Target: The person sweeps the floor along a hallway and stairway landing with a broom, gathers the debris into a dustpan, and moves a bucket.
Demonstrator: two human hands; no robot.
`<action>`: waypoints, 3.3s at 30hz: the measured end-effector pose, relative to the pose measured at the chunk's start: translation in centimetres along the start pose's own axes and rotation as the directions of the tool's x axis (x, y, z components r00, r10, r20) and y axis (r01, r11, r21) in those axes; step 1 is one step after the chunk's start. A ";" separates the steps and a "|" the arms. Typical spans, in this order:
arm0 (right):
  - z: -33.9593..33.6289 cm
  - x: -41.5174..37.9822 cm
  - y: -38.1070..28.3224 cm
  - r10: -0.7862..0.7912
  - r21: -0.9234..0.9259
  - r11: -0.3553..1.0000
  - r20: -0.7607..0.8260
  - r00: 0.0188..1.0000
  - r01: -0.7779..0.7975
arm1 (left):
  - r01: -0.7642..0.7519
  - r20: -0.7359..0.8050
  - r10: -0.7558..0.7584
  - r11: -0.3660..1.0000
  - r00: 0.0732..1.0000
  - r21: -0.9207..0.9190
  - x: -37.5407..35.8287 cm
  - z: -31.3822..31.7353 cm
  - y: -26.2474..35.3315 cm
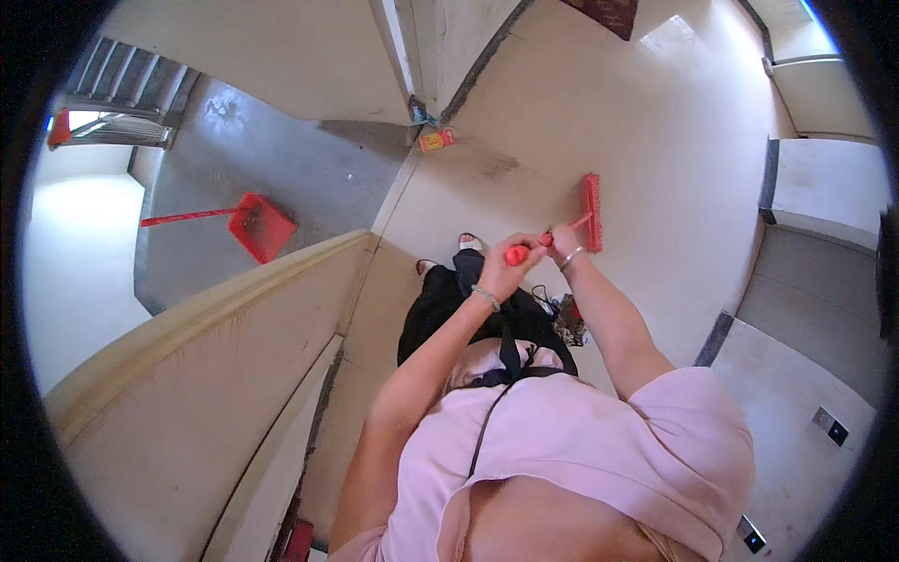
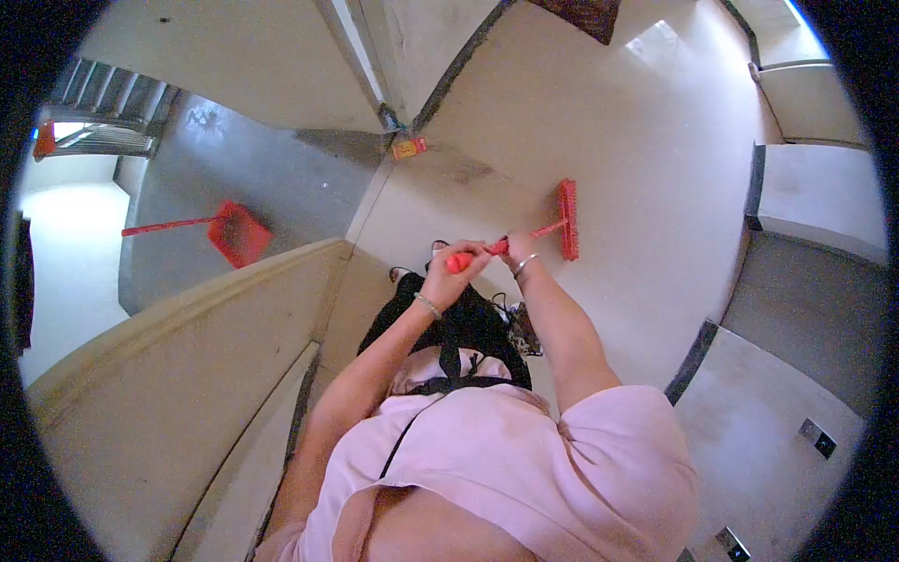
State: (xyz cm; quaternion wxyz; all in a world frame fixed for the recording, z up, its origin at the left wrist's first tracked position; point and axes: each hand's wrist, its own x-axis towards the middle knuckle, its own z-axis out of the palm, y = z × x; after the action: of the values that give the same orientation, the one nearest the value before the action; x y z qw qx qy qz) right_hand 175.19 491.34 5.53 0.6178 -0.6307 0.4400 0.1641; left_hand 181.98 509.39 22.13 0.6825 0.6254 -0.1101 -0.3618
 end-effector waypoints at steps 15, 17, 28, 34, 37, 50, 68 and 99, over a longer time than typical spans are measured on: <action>31.2 -8.7 -7.9 0.309 0.027 0.951 0.012 0.951 -0.309 | -0.055 -0.835 -0.112 0.984 0.538 -0.167 -16.6 -13.5 3.6; 35.1 -9.0 -7.2 0.290 -0.050 0.957 0.162 0.943 -0.285 | -0.061 -0.886 -0.056 0.994 0.461 -0.094 -18.1 -14.2 5.9; 39.7 -21.1 -14.6 0.077 0.290 0.929 0.452 0.888 -0.229 | -0.018 -0.816 0.272 0.952 0.510 0.306 -27.3 -18.1 14.4; 32.5 -18.3 -11.7 0.242 0.384 0.853 0.308 0.920 -0.353 | -0.006 -0.609 0.179 0.961 0.773 0.275 -24.7 -17.7 12.6; 28.0 -13.0 -6.8 0.308 0.542 0.765 0.167 0.937 -0.348 | -0.024 -0.425 0.134 0.967 0.895 0.255 -20.4 -16.6 9.6; 40.6 -14.1 -11.1 0.264 0.330 0.817 0.514 0.816 -0.472 | 0.110 -0.451 0.256 0.760 0.855 0.640 -20.7 -19.1 16.7; 21.9 -15.5 -23.0 0.044 0.569 0.751 0.463 0.885 -0.335 | -0.056 -0.457 0.297 0.881 0.839 0.470 -12.9 -13.4 24.1; -3.9 21.5 -19.4 -0.010 0.381 0.924 -0.018 1.000 0.016 | 0.662 0.206 -0.659 0.577 0.724 -0.479 24.3 1.7 2.8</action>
State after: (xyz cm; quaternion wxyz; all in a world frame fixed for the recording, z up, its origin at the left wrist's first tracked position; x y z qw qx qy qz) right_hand 200.60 477.24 2.47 0.7262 -0.5029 0.4641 0.0665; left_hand 199.34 492.61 17.73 0.6406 0.4105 0.2307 -0.6066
